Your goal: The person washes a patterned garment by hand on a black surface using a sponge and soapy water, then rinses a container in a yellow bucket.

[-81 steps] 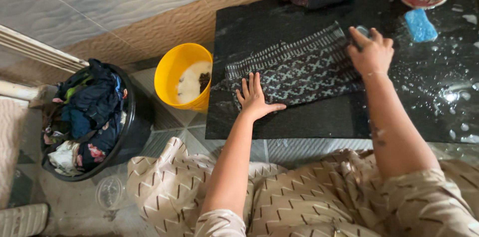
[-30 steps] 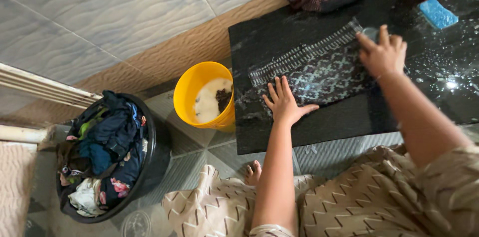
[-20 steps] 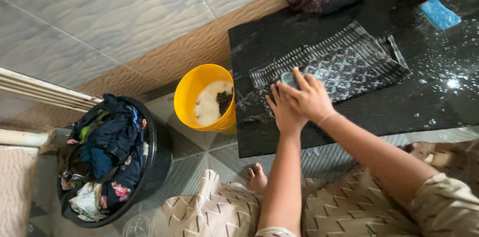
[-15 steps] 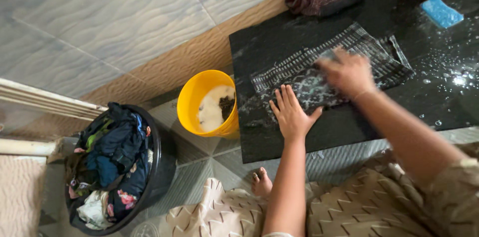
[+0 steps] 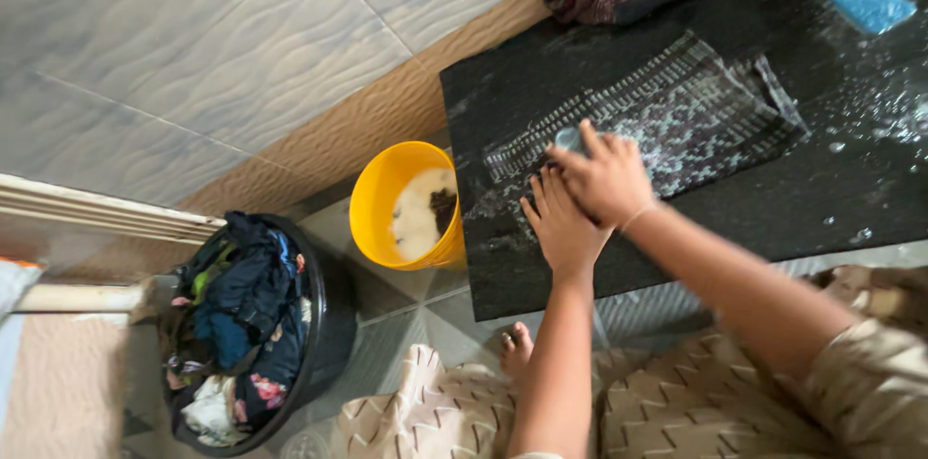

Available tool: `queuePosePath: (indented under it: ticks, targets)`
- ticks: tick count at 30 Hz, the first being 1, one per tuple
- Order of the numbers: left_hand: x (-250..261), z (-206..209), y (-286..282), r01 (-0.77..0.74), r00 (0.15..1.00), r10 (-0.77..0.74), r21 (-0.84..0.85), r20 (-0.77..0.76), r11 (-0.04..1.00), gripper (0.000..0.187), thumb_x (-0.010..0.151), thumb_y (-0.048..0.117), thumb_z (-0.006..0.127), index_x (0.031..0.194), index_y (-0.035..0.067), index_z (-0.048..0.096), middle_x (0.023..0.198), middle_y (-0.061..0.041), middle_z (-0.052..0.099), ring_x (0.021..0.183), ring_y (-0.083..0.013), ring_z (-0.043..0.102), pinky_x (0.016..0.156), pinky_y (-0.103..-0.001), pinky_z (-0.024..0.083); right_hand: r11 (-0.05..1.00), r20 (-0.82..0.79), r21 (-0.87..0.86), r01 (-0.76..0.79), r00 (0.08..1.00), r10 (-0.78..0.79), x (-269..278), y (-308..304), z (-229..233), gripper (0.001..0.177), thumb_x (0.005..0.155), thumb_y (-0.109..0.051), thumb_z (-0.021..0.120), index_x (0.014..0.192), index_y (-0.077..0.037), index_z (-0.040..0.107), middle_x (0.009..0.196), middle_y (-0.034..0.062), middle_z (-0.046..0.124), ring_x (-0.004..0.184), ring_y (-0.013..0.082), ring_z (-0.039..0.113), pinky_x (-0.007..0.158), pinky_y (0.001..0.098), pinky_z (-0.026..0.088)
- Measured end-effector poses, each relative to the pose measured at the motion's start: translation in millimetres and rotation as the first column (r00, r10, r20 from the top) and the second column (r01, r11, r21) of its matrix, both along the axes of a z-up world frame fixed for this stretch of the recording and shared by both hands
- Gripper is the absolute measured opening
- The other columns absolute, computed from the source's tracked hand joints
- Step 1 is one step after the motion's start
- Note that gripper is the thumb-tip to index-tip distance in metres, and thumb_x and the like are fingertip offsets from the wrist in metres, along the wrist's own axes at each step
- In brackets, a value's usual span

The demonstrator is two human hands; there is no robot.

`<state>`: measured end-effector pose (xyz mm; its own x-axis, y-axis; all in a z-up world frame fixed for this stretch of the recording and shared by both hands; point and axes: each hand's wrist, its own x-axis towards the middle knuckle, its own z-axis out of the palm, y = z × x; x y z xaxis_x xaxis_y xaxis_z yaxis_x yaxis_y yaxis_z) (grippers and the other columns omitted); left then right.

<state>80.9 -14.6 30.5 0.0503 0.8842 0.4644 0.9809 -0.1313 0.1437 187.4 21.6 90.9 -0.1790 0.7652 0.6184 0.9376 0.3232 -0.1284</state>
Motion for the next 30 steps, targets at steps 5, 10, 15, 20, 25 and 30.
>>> queuePosePath:
  ticks: [5,10,15,20,25,30]
  targets:
    - [-1,9,-3,0.05,0.996,-0.048,-0.035,0.074,0.998,0.12,0.07,0.07,0.075,0.153,-0.005,0.035,0.16,-0.02,0.041,0.152,-0.0382,0.032,0.122,-0.06,0.021,0.972,0.041,-0.196,0.131,0.991,-0.125,128,70,-35,0.043,0.1,-0.032,0.066,0.142,-0.04,0.065,0.153,0.0171,0.058,0.121,0.0373,0.064,0.1,0.0518,0.049]
    - [-1,11,-2,0.048,0.997,-0.045,-0.042,0.061,0.998,0.118,0.072,0.07,0.074,0.154,-0.005,0.035,0.161,-0.02,0.042,0.153,-0.0371,0.032,0.123,-0.059,0.021,0.864,0.001,-0.289,0.412,0.903,-0.43,187,119,-70,0.051,0.099,-0.03,0.063,0.149,-0.037,0.059,0.164,0.0345,0.034,0.133,0.0555,0.044,0.108,0.065,0.036]
    - [2,11,2,0.046,0.997,-0.044,-0.037,0.056,0.998,0.119,0.069,0.072,0.075,0.151,-0.004,0.036,0.159,-0.02,0.041,0.151,-0.0382,0.032,0.121,-0.061,0.021,0.836,0.128,-0.531,0.136,0.989,-0.079,48,59,-47,0.025,0.112,-0.025,0.051,0.131,-0.014,0.061,0.128,0.0252,0.066,0.109,0.0378,0.069,0.092,0.0514,0.054]
    - [1,7,-2,-0.007,0.996,0.009,0.017,-0.094,1.0,0.109,0.072,0.065,0.078,0.153,0.004,0.039,0.159,-0.016,0.043,0.151,-0.035,0.034,0.121,-0.056,0.023,0.962,-0.031,-0.255,-0.101,0.995,0.097,4,14,-17,0.054,0.09,-0.036,0.061,0.144,-0.038,0.058,0.148,0.0276,0.048,0.11,0.0428,0.062,0.093,0.0553,0.047]
    - [0,9,-1,0.054,0.994,-0.053,-0.007,0.1,0.999,0.112,0.07,0.062,0.081,0.149,-0.003,0.037,0.158,-0.02,0.042,0.151,-0.0375,0.033,0.123,-0.059,0.021,0.966,0.02,-0.223,0.129,0.992,-0.127,130,65,-41,0.054,0.099,-0.03,0.062,0.151,-0.044,0.056,0.165,0.0209,0.047,0.127,0.0476,0.057,0.105,0.0585,0.043]
    - [1,11,-1,0.045,0.995,-0.041,-0.04,0.095,0.998,0.112,0.068,0.06,0.082,0.149,-0.003,0.037,0.158,-0.019,0.043,0.151,-0.0367,0.034,0.122,-0.058,0.022,0.954,0.003,-0.163,0.252,0.967,-0.255,178,83,-70,0.053,0.104,-0.027,0.059,0.155,-0.037,0.052,0.163,0.0298,0.039,0.137,0.0524,0.048,0.114,0.0653,0.035]
